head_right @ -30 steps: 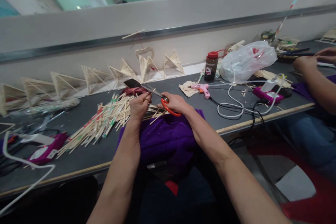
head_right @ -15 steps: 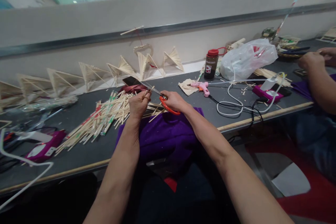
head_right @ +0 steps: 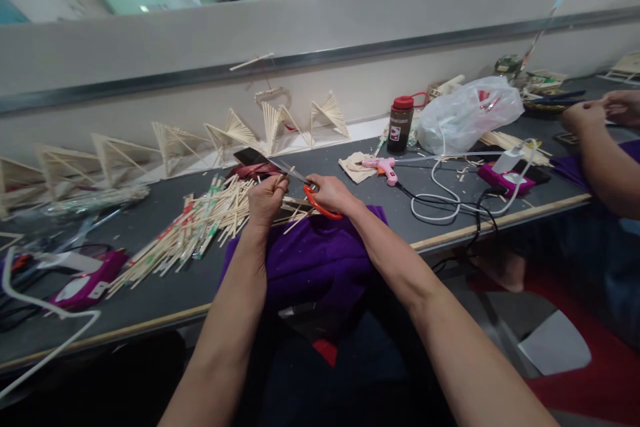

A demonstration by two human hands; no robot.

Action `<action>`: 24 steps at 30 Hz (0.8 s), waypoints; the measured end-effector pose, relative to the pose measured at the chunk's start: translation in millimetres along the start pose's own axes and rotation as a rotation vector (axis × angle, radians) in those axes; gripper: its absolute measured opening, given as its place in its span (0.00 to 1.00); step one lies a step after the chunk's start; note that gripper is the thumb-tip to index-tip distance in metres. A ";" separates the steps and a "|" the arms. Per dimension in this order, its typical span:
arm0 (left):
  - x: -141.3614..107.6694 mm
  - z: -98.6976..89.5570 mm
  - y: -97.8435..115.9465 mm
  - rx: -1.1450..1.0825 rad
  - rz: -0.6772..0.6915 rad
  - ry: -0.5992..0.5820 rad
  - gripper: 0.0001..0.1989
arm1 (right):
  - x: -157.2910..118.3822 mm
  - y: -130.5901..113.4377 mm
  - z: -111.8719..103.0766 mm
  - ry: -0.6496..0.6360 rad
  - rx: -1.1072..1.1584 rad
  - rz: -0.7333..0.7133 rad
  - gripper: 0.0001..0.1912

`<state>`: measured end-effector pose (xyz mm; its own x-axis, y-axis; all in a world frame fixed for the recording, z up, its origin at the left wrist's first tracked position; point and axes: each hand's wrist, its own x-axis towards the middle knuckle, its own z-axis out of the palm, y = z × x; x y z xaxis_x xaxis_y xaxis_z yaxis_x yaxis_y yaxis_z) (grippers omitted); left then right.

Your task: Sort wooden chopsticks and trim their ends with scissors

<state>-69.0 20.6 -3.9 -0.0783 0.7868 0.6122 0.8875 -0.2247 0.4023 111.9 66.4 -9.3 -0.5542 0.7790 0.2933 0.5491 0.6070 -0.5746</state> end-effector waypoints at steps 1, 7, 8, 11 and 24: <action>0.2 -0.4 -0.1 0.003 -0.013 0.006 0.11 | -0.3 -0.3 -0.2 -0.002 -0.010 0.014 0.20; 0.6 -3.9 0.2 -0.021 -0.039 0.004 0.13 | -3.5 -3.3 -6.0 -0.055 -0.014 0.039 0.29; 0.7 -4.5 0.5 -0.021 -0.035 0.000 0.14 | -3.9 -3.4 -7.1 -0.062 -0.003 0.032 0.29; 0.9 -6.3 1.5 -0.009 -0.036 -0.024 0.17 | -5.0 -3.2 -9.8 -0.081 0.011 0.030 0.30; -0.6 -4.0 3.8 0.000 -0.010 -0.021 0.17 | -3.8 -4.5 -4.5 -0.018 0.143 -0.031 0.21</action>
<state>-67.4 16.9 -0.1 -0.0770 0.8010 0.5936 0.8869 -0.2170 0.4078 114.3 61.4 -4.4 -0.5814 0.7564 0.2997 0.4373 0.6011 -0.6689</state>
